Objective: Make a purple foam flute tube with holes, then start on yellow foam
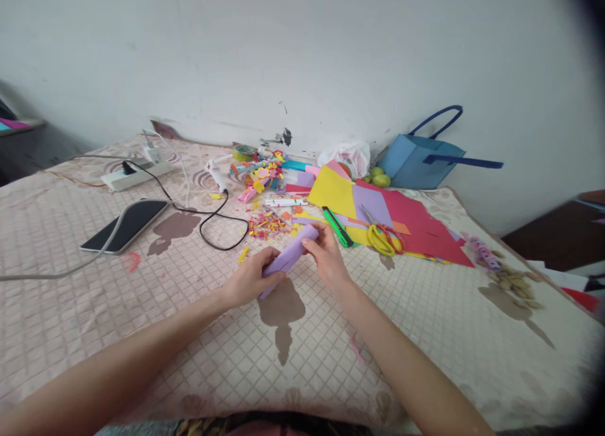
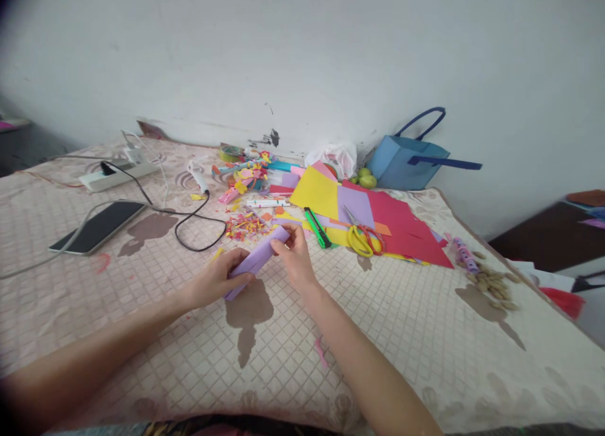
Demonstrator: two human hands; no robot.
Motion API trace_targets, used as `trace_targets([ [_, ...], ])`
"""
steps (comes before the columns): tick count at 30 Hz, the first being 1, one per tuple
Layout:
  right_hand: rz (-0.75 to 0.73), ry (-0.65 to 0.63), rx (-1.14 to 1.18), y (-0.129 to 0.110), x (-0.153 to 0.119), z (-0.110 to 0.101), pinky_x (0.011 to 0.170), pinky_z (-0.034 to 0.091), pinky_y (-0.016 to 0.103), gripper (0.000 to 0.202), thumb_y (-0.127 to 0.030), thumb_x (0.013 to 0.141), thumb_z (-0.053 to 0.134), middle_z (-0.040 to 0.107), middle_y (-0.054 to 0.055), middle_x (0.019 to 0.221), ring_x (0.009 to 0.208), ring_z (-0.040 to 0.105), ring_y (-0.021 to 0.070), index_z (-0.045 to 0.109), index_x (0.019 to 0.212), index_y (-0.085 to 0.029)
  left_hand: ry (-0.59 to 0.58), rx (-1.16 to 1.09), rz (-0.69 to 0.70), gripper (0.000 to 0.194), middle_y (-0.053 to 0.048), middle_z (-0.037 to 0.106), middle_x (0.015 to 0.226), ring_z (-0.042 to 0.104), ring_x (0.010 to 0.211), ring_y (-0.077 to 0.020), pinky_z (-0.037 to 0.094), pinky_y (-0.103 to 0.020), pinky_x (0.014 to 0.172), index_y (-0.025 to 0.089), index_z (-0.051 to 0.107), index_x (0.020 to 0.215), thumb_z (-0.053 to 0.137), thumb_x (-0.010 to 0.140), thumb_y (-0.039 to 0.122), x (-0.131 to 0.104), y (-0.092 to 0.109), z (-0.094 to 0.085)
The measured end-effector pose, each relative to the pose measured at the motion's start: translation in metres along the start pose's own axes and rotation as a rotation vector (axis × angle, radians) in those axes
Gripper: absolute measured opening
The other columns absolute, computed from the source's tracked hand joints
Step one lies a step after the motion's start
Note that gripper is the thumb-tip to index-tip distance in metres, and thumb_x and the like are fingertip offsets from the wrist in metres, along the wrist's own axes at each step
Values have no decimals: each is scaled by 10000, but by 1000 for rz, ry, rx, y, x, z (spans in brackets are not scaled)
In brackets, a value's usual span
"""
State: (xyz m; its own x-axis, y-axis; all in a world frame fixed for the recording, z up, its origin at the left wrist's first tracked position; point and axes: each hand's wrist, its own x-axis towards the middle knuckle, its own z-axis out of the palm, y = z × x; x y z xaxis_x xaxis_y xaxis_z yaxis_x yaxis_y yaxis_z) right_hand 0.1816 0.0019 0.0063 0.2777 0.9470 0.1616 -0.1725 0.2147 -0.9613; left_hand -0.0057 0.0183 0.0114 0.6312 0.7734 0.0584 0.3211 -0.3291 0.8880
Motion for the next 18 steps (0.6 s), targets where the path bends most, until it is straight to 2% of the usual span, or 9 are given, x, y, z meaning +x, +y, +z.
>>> trace_targets([
  [5, 14, -28, -4, -3, 1, -3, 590, 460, 240, 291, -304, 706, 624, 550, 3, 936, 784, 530, 142, 529, 977, -259, -87, -225, -85, 290, -2, 630, 726, 595, 625, -157, 451, -254, 559, 177, 511, 924, 630, 739, 367, 1, 0, 1],
  [10, 21, -37, -15, -3, 1, -4, 606, 473, 246, 383, -240, 663, 632, 555, -2, 942, 774, 532, 139, 524, 1029, -274, -86, -288, -120, 312, -7, 645, 731, 615, 625, -167, 469, -269, 572, 186, 494, 912, 650, 725, 380, 0, 1, 1],
  [18, 0, -72, -19, 4, 3, -7, 636, 481, 250, 401, -226, 668, 641, 554, 4, 971, 834, 537, 149, 515, 1045, -275, -59, -128, -50, 259, 20, 603, 692, 580, 611, -153, 418, -240, 537, 194, 491, 904, 622, 762, 366, 1, -4, 0],
])
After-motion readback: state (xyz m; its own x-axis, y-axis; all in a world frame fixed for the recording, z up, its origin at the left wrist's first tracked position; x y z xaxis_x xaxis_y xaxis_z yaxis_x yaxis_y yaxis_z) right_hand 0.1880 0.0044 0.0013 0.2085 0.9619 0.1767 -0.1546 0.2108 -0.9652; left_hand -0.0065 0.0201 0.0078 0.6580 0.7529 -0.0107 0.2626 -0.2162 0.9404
